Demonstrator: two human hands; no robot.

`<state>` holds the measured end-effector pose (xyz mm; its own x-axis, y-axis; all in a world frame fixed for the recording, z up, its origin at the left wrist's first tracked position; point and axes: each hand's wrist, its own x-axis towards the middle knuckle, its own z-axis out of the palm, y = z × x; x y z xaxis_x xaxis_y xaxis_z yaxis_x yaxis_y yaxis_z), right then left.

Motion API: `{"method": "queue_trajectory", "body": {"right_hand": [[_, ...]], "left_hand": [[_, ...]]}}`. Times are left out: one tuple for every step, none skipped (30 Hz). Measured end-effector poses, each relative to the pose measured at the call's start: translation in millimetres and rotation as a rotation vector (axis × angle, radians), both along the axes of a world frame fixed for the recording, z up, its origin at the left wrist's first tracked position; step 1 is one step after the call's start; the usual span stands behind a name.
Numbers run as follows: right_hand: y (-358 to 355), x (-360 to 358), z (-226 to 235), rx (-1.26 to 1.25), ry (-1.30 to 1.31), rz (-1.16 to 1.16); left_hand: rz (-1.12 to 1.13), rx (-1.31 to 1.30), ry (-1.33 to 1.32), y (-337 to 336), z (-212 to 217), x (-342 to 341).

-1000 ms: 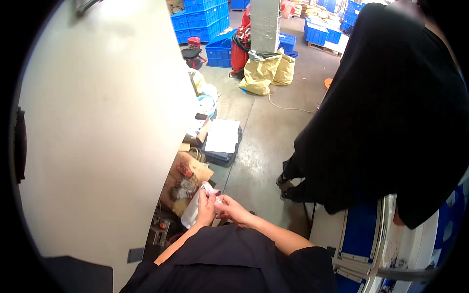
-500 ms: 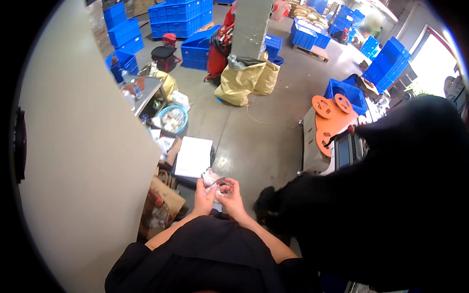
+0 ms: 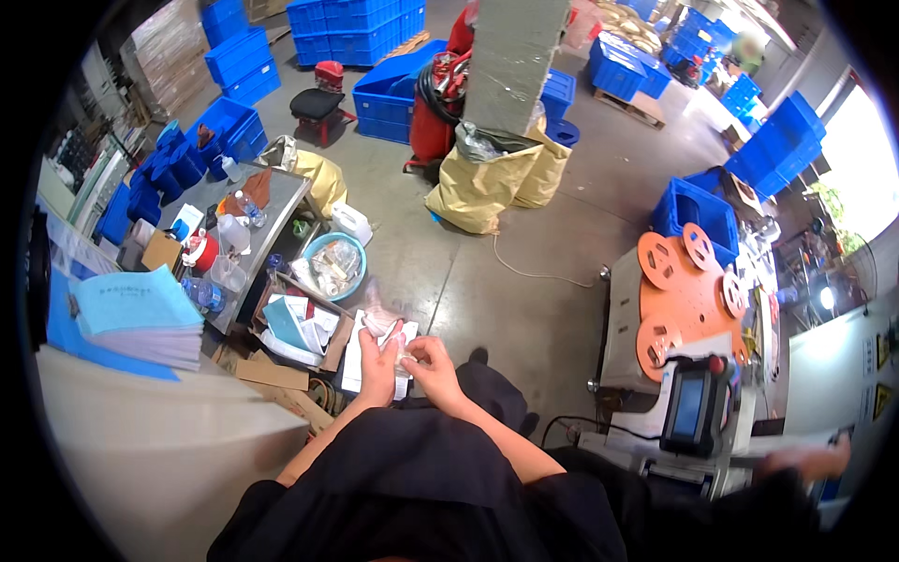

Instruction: The person places a blue plastic bin on the floor and walks to a machine. They pick up a white plastic sheet and wrap it around a cylindrical component on the machine, securing it with a tie. The person then walks to a large bag and uses a metal tube to scoop blue pellets into it.

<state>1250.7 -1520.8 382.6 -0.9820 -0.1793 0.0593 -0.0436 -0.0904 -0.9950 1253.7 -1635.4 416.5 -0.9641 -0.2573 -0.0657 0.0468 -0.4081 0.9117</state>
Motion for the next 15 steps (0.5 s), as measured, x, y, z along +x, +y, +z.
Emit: {"method": "queue_trajectory", "body": {"right_hand": [[0, -24, 2, -0.141, -0.192, 0.093], [4, -54, 2, -0.259, -0.356, 0.197], [8, -86, -8, -0.193, -0.288, 0.169], [14, -124, -17, -0.128, -0.215, 0.134], [21, -166, -10, -0.127, -0.193, 0.042], [33, -215, -1, -0.130, -0.177, -0.065], [44, -269, 3, -0.080, -0.072, -0.204], [60, -321, 8, -0.066, 0.023, -0.272], [77, -371, 20, -0.020, 0.135, -0.358], [91, -424, 35, -0.046, 0.164, -0.431], [108, -469, 46, 0.100, 0.280, -0.518], [122, -513, 56, 0.247, 0.393, -0.600], [130, -552, 67, 0.313, 0.524, -0.633], [134, -590, 72, 0.381, 0.660, -0.659], [144, -629, 62, 0.449, 0.678, -0.678]], "left_hand": [[0.007, 0.056, -0.025, -5, -10, -18], [0.015, 0.113, -0.049, -10, -19, -37], [0.019, 0.172, -0.049, -15, -27, -54], [0.096, 0.193, -0.184, -16, -21, -75], [0.117, 0.175, -0.224, -25, -33, -94], [0.126, 0.151, -0.272, -34, -45, -113], [0.128, 0.017, -0.335, -37, -38, -131], [0.137, -0.042, -0.344, -41, -47, -145], [0.163, -0.070, -0.391, -47, -57, -155], [0.189, -0.097, -0.440, -50, -67, -161], [0.271, -0.078, -0.515, -47, -75, -165], [0.354, -0.063, -0.594, -43, -82, -167], [0.376, -0.011, -0.596, -42, -102, -158], [0.401, 0.047, -0.596, -38, -117, -151], [0.440, 0.028, -0.674, -22, -100, -167]]}}
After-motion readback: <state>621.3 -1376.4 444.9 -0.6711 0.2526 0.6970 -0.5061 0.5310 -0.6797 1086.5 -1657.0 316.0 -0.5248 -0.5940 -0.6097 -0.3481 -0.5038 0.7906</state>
